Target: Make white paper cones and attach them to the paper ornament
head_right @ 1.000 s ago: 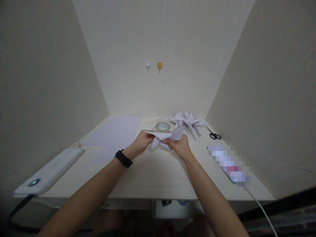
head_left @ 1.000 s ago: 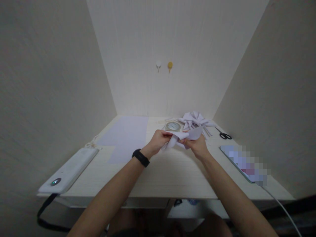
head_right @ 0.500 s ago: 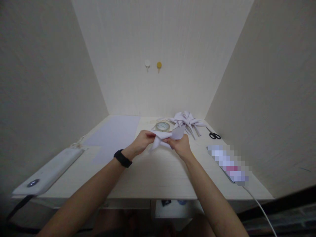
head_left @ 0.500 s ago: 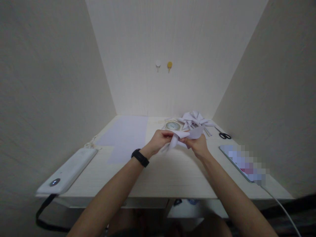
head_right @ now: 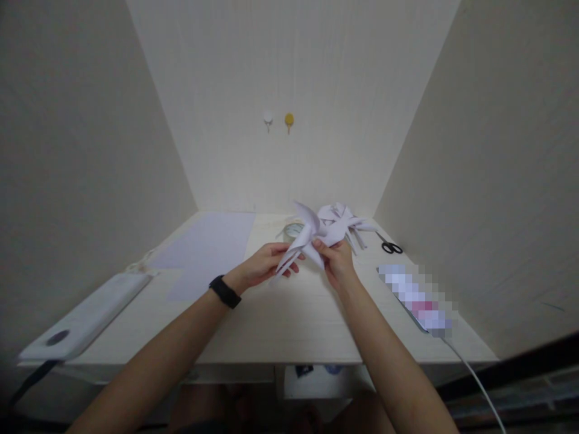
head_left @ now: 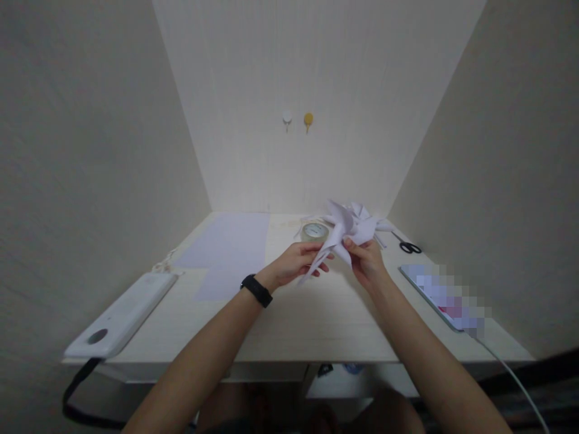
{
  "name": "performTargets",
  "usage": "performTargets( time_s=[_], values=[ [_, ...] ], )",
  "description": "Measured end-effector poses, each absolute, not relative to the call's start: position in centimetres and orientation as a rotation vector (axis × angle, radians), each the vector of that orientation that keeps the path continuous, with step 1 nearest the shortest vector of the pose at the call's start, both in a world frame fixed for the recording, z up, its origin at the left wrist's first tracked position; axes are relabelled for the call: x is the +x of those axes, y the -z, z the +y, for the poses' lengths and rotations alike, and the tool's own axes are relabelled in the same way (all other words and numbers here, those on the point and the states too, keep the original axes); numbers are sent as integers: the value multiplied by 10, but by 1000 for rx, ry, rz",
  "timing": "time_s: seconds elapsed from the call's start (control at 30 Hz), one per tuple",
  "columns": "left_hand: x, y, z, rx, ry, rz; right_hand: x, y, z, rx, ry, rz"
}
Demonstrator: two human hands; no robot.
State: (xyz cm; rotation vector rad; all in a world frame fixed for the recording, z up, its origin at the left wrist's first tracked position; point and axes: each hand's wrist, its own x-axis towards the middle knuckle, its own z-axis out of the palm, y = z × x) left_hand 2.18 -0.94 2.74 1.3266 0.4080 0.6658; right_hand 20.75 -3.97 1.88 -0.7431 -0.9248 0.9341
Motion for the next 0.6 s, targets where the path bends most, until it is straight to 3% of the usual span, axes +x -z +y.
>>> performTargets(
  time_s=[0.17,0.4,0.6],
  values=[
    [25,-20,-9,1369,-697,474,211,-13,-31,-845,-765,-908],
    [31,-12,-1,1288,-881,619,228,-13,-39,-1196,376,-1266],
    [32,-9,-1,1355,-893,624,229,-6,-33,-1187,486,-1572]
  ],
)
